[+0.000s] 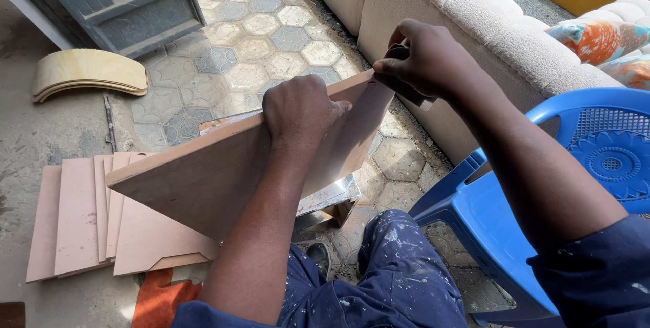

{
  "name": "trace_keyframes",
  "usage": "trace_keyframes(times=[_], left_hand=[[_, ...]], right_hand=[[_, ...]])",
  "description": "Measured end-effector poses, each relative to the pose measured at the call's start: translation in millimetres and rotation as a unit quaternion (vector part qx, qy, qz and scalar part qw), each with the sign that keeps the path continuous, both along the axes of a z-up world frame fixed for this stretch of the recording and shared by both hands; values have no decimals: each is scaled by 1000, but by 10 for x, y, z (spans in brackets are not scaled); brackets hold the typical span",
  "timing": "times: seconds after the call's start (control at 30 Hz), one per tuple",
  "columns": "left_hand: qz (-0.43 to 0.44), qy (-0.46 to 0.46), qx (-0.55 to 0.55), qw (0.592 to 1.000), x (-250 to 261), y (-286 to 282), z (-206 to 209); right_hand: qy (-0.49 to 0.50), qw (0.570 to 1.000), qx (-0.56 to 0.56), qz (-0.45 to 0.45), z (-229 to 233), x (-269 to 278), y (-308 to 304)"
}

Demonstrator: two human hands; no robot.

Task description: The person sands the edges and surfaces of a rectangular wooden board using a sanding block. They hold the board with one hand and rub the sanding block along the edges and flat areas. The person flips the board over to sand the other side.

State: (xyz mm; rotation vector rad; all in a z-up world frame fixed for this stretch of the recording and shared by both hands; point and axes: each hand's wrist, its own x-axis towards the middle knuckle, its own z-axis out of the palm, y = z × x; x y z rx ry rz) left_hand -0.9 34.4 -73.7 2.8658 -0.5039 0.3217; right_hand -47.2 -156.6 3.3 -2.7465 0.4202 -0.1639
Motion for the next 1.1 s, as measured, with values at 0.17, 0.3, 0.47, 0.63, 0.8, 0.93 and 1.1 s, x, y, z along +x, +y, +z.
trace_keyframes(times=[0.17, 0.3, 0.47, 0.63, 0.8, 0.93, 1.1], left_hand=[[8, -33, 8, 999, 53, -28, -81], [4, -16, 2, 1000, 31, -17, -43], [-1, -34, -7, 999, 53, -56, -99], [-77, -9, -32, 996, -44, 61, 171], [-87, -18, -55, 995, -12, 10, 120], [-76, -29, -39, 996, -45, 40, 126], [-83, -35, -46, 995, 12, 5, 68]], right_hand=[[-12, 994, 86, -64, -199, 85, -136], [-91, 982, 151, -62, -189, -28, -261], [-373, 902, -123, 180, -413, -166, -149], [-323, 896, -158, 261, -749, -321, 98], [-388, 875, -211, 200, -963, -227, 73], [-404, 863, -193, 235, -918, -261, 171], [-400, 862, -232, 207, -804, -358, 467]])
